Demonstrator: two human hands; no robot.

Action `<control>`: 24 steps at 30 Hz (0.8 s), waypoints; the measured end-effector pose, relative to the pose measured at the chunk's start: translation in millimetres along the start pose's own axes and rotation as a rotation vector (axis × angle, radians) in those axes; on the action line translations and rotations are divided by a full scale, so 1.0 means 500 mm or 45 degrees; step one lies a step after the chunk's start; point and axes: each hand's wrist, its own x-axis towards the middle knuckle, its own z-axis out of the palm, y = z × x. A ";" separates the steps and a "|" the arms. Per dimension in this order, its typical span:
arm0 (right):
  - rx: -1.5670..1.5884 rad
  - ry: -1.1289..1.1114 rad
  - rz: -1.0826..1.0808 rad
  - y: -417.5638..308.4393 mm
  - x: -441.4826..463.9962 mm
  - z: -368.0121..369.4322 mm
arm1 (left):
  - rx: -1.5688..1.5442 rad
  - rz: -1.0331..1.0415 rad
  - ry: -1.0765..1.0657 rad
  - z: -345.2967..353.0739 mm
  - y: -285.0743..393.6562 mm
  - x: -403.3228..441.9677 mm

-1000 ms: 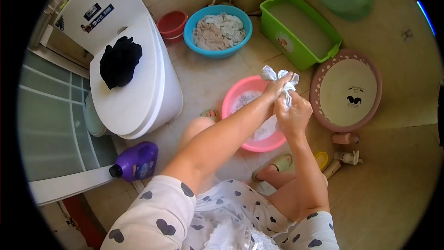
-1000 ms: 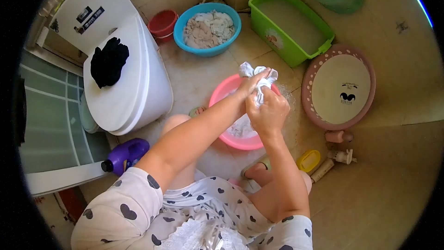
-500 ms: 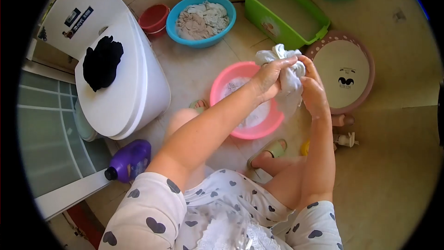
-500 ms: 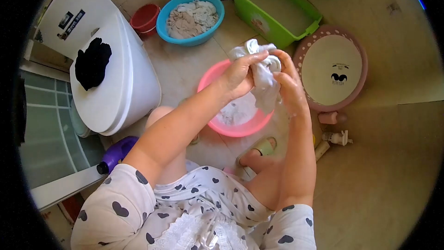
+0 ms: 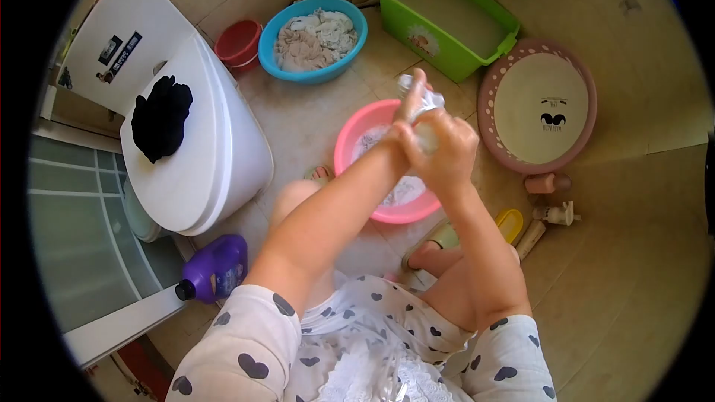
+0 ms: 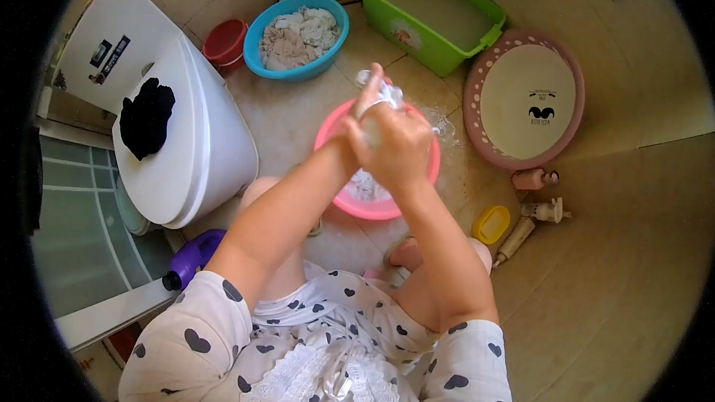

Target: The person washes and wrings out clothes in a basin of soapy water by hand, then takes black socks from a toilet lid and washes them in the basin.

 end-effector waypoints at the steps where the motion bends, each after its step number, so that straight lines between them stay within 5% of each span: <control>1: -0.077 0.066 -0.013 0.013 0.001 0.008 | -0.044 -0.058 -0.319 -0.010 -0.010 -0.016; 3: 0.221 0.185 0.620 0.063 0.023 0.031 | 0.143 -0.137 0.077 0.044 -0.038 -0.059; 5: 0.299 0.135 0.900 0.125 0.015 0.038 | 0.431 -0.121 0.202 0.038 -0.041 -0.057; 7: 0.392 0.150 0.822 0.089 0.007 0.042 | 0.609 -0.119 0.288 0.028 -0.022 -0.039; 8: 0.469 0.069 0.867 0.058 0.001 0.039 | 0.600 -0.241 0.094 -0.001 0.002 -0.018; 11: 0.144 0.237 0.264 0.016 -0.016 0.059 | 0.228 -0.245 0.325 0.001 0.005 -0.003; 14: 0.257 0.226 0.773 0.085 -0.002 0.064 | 0.451 -0.072 0.295 0.009 -0.037 -0.017; 17: 0.282 0.260 0.900 0.128 -0.003 0.074 | 0.543 -0.029 0.321 0.022 -0.032 -0.028; 21: 0.236 0.368 0.341 0.016 -0.022 0.086 | 0.163 -0.323 0.012 -0.019 0.006 0.005; 22: 0.131 0.410 0.171 -0.017 -0.018 0.083 | -0.080 -0.467 -0.271 -0.037 0.012 0.005; 24: 0.273 0.386 0.351 0.031 -0.020 0.093 | 0.143 -0.263 0.026 -0.035 -0.015 -0.001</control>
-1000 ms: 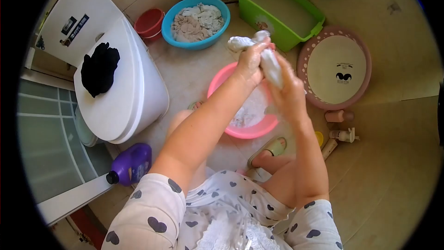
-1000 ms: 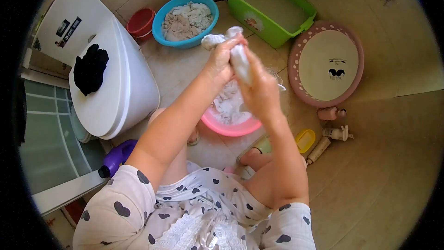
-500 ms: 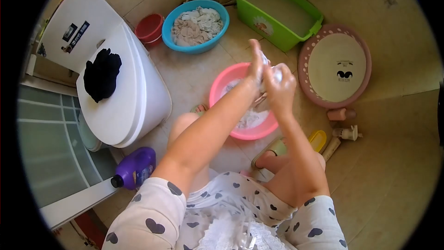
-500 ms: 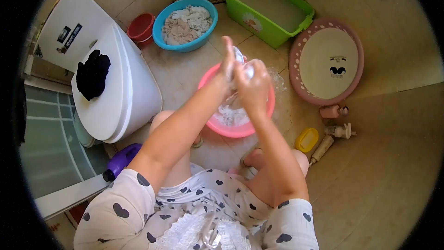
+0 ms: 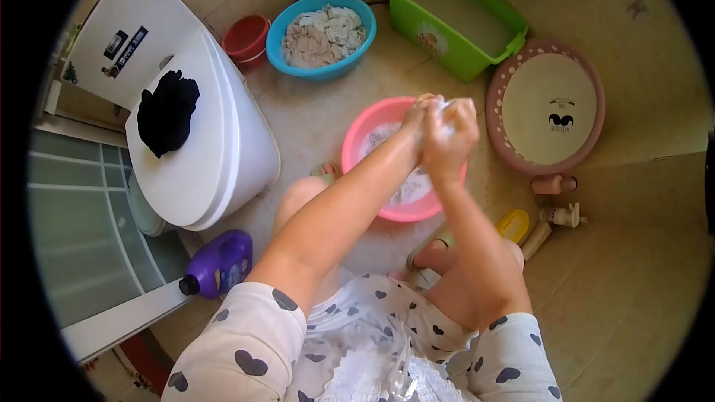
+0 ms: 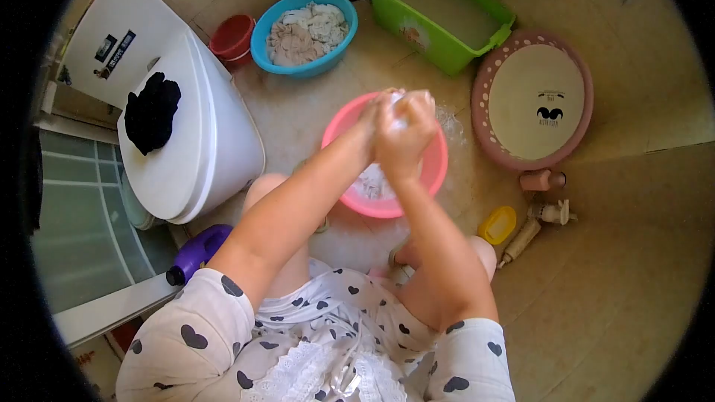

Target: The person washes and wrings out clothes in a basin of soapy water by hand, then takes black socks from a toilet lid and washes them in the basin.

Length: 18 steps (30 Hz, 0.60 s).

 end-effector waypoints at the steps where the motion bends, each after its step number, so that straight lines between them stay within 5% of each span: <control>1: 0.055 -0.003 0.095 0.027 0.018 -0.003 | 0.101 0.095 0.157 0.023 -0.011 -0.011; 5: 0.246 0.014 0.612 0.113 0.063 -0.017 | 0.559 0.301 0.188 0.042 -0.028 -0.014; 6: 0.224 0.114 0.469 0.068 0.058 -0.007 | 0.572 0.303 0.375 0.028 -0.032 0.012; 7: 0.378 0.081 0.533 0.017 0.051 -0.006 | 0.297 0.188 0.080 0.030 -0.021 0.010; 9: 0.215 -0.039 0.129 -0.011 0.016 0.001 | -0.260 -0.035 -0.506 0.027 0.027 -0.015; 11: 0.087 -0.073 -0.129 -0.028 0.016 -0.006 | -0.462 -0.103 -0.719 0.016 0.034 -0.023; 18: 0.026 -0.051 -0.101 -0.002 0.036 -0.020 | 0.137 0.202 -0.126 0.071 -0.005 -0.054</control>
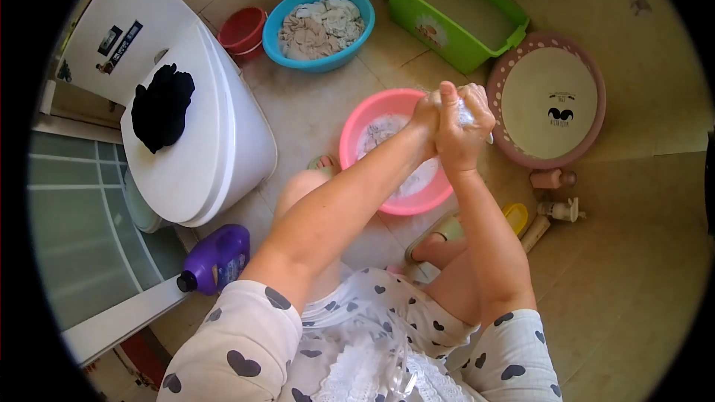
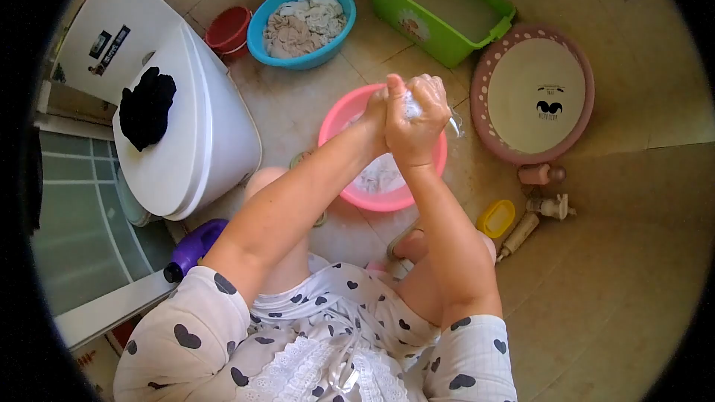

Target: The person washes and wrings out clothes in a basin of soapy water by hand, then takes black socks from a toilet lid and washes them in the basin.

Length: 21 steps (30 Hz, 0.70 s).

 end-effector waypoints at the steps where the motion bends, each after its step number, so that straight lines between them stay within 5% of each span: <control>1: 0.090 0.005 0.165 -0.005 0.004 -0.003 | 0.131 0.036 0.044 -0.005 -0.005 0.003; 4: 0.301 0.016 0.499 -0.011 0.020 -0.013 | 0.309 0.137 0.230 -0.041 -0.050 0.041; 7: 0.639 0.189 0.980 -0.007 0.038 -0.021 | 1.011 0.581 0.342 -0.038 -0.057 0.041; 11: 1.289 0.191 1.248 0.050 0.074 -0.051 | 1.292 0.562 0.255 0.000 -0.036 0.006; 12: 1.299 0.033 1.297 0.059 0.077 -0.065 | 1.089 0.566 0.156 0.000 -0.040 0.007; 14: 1.366 0.220 1.396 0.075 0.087 -0.073 | 0.680 0.554 -0.031 -0.001 -0.049 0.010; 17: 1.404 0.408 1.531 0.106 0.100 -0.075 | 0.800 0.648 -0.219 0.044 -0.048 -0.029; 18: 1.318 0.402 1.538 0.093 0.099 -0.068 | 0.911 0.464 -0.211 0.060 -0.030 -0.045; 21: 1.197 0.275 1.371 0.035 0.074 -0.046 | 0.706 0.789 -0.145 0.039 -0.044 0.000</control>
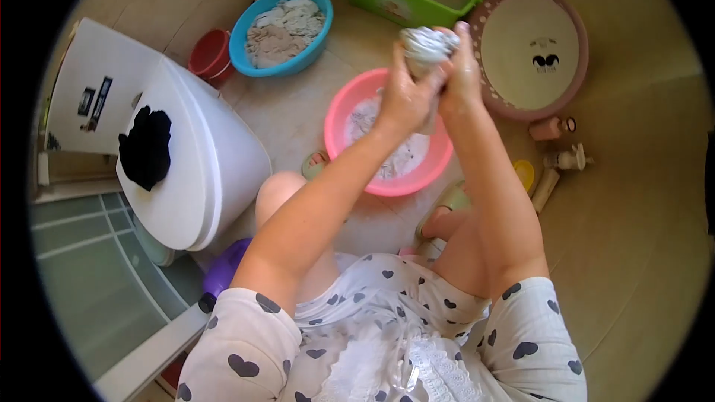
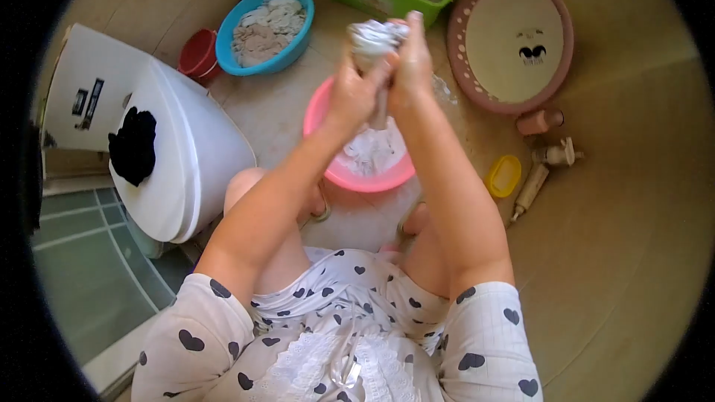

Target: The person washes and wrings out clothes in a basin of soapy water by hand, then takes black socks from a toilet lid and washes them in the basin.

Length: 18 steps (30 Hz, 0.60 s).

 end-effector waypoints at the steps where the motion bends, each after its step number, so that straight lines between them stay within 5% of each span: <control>1: -0.205 -0.110 -0.229 0.021 0.002 -0.011 | 0.117 -0.064 0.071 -0.016 0.005 0.016; 2: -0.416 -0.217 -0.455 0.041 0.004 -0.023 | 0.238 -0.124 0.139 -0.034 0.014 0.032; 4: -0.713 -0.246 -0.570 0.039 -0.045 -0.002 | -0.118 -0.187 0.287 -0.051 0.030 0.059; 8: -1.179 -0.374 -1.220 0.074 -0.090 0.019 | -0.435 -0.372 0.616 -0.118 0.022 0.099; 10: -1.344 -0.393 -1.383 0.065 -0.106 0.026 | -0.659 -0.790 0.014 -0.189 -0.001 0.100; 13: -1.493 -0.209 -1.418 0.059 -0.093 0.026 | -0.898 -0.648 -0.495 -0.158 -0.040 0.071; 14: -1.487 -0.130 -1.416 0.061 -0.077 0.025 | -0.670 -0.747 -0.127 -0.124 -0.026 0.048; 16: -1.471 0.014 -1.407 0.059 -0.051 0.020 | -0.602 -0.808 0.199 -0.064 0.024 0.030; 18: -1.330 0.162 -1.259 0.048 -0.022 0.020 | -0.428 -0.884 0.183 -0.061 0.031 0.030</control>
